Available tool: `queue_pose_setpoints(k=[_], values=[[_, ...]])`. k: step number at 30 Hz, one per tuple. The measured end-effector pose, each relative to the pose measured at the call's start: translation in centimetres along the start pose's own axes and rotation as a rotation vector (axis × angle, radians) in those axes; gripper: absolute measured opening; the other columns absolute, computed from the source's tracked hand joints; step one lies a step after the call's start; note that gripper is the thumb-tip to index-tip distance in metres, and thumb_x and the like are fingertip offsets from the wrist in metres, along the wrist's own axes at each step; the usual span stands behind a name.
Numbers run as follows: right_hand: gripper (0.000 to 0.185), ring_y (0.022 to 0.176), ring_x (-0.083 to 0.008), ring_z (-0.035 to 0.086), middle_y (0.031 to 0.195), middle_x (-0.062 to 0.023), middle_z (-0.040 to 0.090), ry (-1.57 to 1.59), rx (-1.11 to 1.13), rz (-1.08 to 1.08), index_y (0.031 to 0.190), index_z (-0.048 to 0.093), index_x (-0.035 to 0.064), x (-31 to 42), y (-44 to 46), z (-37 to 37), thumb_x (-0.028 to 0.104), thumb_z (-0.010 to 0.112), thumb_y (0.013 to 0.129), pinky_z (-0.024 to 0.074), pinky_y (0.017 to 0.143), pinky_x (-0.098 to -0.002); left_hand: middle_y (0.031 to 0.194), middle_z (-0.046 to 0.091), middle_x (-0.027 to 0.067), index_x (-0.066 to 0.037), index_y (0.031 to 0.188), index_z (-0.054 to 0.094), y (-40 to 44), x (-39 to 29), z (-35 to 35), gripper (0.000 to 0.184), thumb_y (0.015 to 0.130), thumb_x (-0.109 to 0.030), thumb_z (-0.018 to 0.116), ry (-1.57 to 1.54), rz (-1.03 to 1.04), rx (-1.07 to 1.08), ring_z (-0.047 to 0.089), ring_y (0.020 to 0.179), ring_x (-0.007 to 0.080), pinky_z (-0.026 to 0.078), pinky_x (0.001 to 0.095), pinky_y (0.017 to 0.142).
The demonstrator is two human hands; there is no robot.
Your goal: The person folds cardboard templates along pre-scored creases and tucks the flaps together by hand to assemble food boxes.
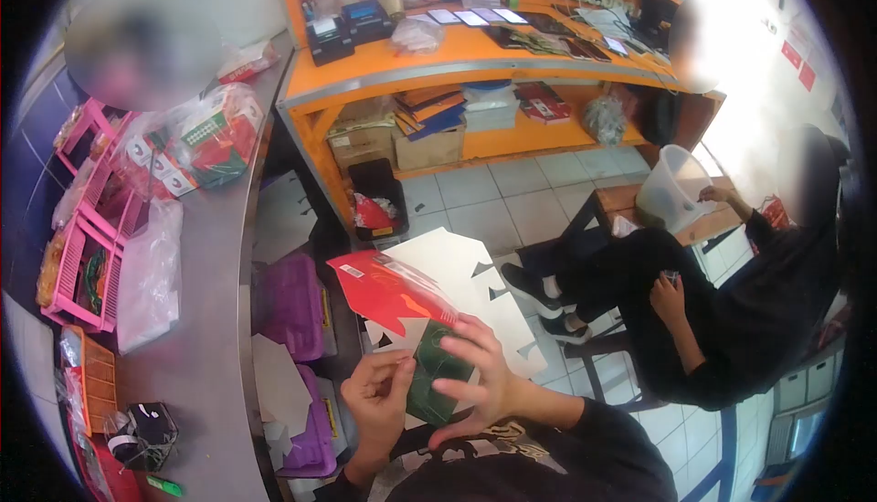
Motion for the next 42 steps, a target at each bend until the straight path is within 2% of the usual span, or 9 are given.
queue_pose_setpoints(k=[11,17,21,26,27,30,32,35,42], values=[[0.048,0.109,-0.0337,0.052,0.113,-0.007,0.063,-0.169,0.004,-0.039,0.1,0.069,0.0133,-1.4,3.6,-1.2,0.037,0.081,0.061,0.0392,0.09,-0.0553,0.099,0.067,0.0151,0.007,0.114,0.058,3.1,-1.6,1.8,0.063,0.094,-0.052,0.048,-0.176,0.162,0.34,0.064,0.081,0.0147,0.05,0.0271,0.074],[0.039,0.088,-0.0193,0.062,0.1,-0.0122,0.063,0.547,-0.653,0.501,0.103,0.063,-0.0033,-13.0,2.5,-7.7,0.032,0.062,0.087,0.0485,0.079,-0.0303,0.122,0.059,0.0194,0.004,0.135,0.042,4.2,-0.8,0.9,0.097,0.078,-0.074,0.052,-0.032,0.144,0.496,0.061,0.103,0.0252,0.044,0.038,0.091],[0.035,0.082,-0.0127,0.062,0.097,-0.0072,0.063,0.948,-0.828,0.664,0.111,0.055,0.0008,-17.6,2.1,-7.5,0.032,0.056,0.094,0.0498,0.075,-0.0269,0.116,0.06,0.0184,0.004,0.127,0.05,3.1,-0.9,0.9,0.086,0.066,-0.05,0.08,0.206,0.31,0.546,0.057,0.108,0.0302,0.043,0.0404,0.092],[0.06,0.099,-0.0129,0.058,0.111,-0.0108,0.059,0.53,-0.757,0.922,0.137,0.034,0.003,-20.8,-0.7,-5.1,0.029,0.063,0.091,0.0472,0.086,-0.0277,0.1,0.061,0.0131,-0.007,0.114,0.063,2.1,-0.9,4.9,0.05,0.065,0.0,0.063,0.674,0.621,0.44,0.058,0.088,0.0364,0.047,0.0438,0.085],[0.075,0.101,-0.0142,0.058,0.116,-0.0149,0.057,-0.117,-0.604,0.747,0.144,0.023,0.0057,-20.7,-1.3,-6.2,0.024,0.068,0.087,0.0458,0.088,-0.0287,0.1,0.061,0.0131,-0.007,0.114,0.063,2.0,-1.4,5.4,0.05,0.065,0.0,0.063,0.669,0.631,0.448,0.058,0.088,0.0364,0.047,0.0438,0.085],[0.072,0.095,-0.0142,0.059,0.119,-0.0155,0.055,0.162,-0.468,0.562,0.141,0.031,0.0057,-14.2,2.8,-6.0,0.022,0.07,0.084,0.0468,0.084,-0.0299,0.1,0.062,0.0137,-0.006,0.112,0.062,2.6,0.0,6.5,0.041,0.072,0.0,0.061,0.668,0.391,0.543,0.061,0.086,0.0338,0.051,0.0387,0.077],[0.054,0.103,-0.0186,0.054,0.115,-0.0121,0.058,0.185,0.196,0.34,0.126,0.051,0.0023,-10.7,4.8,-1.8,0.015,0.073,0.079,0.0428,0.087,-0.029,0.099,0.061,0.0153,-0.003,0.107,0.061,2.2,0.2,7.2,0.027,0.08,-0.002,0.06,0.565,0.336,0.616,0.063,0.085,0.0327,0.052,0.0363,0.07],[0.03,0.073,-0.0132,0.055,0.088,-0.0036,0.06,0.354,0.368,0.439,0.101,0.061,0.0036,-10.0,4.5,-0.2,0.014,0.076,0.077,0.0432,0.064,-0.0269,0.098,0.062,0.0158,-0.001,0.103,0.059,2.3,1.0,6.7,0.019,0.085,-0.008,0.062,0.497,0.25,0.649,0.063,0.086,0.0339,0.051,0.0382,0.069],[0.032,0.076,-0.0182,0.058,0.082,-0.0067,0.06,0.507,0.311,0.455,0.099,0.06,0.0029,-7.1,5.0,-0.5,0.021,0.075,0.078,0.0435,0.064,-0.0302,0.077,0.065,0.0171,0.0,0.098,0.062,3.5,0.6,5.8,0.021,0.085,-0.015,0.068,0.512,0.159,0.919,0.064,0.067,0.0307,0.049,0.0344,0.062]])
Point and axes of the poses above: each hand's wrist, its own y-axis towards the middle knuckle, its own z-axis out of the palm, x = y × z, the point moved 9 cm from there along y, towards the middle knuckle
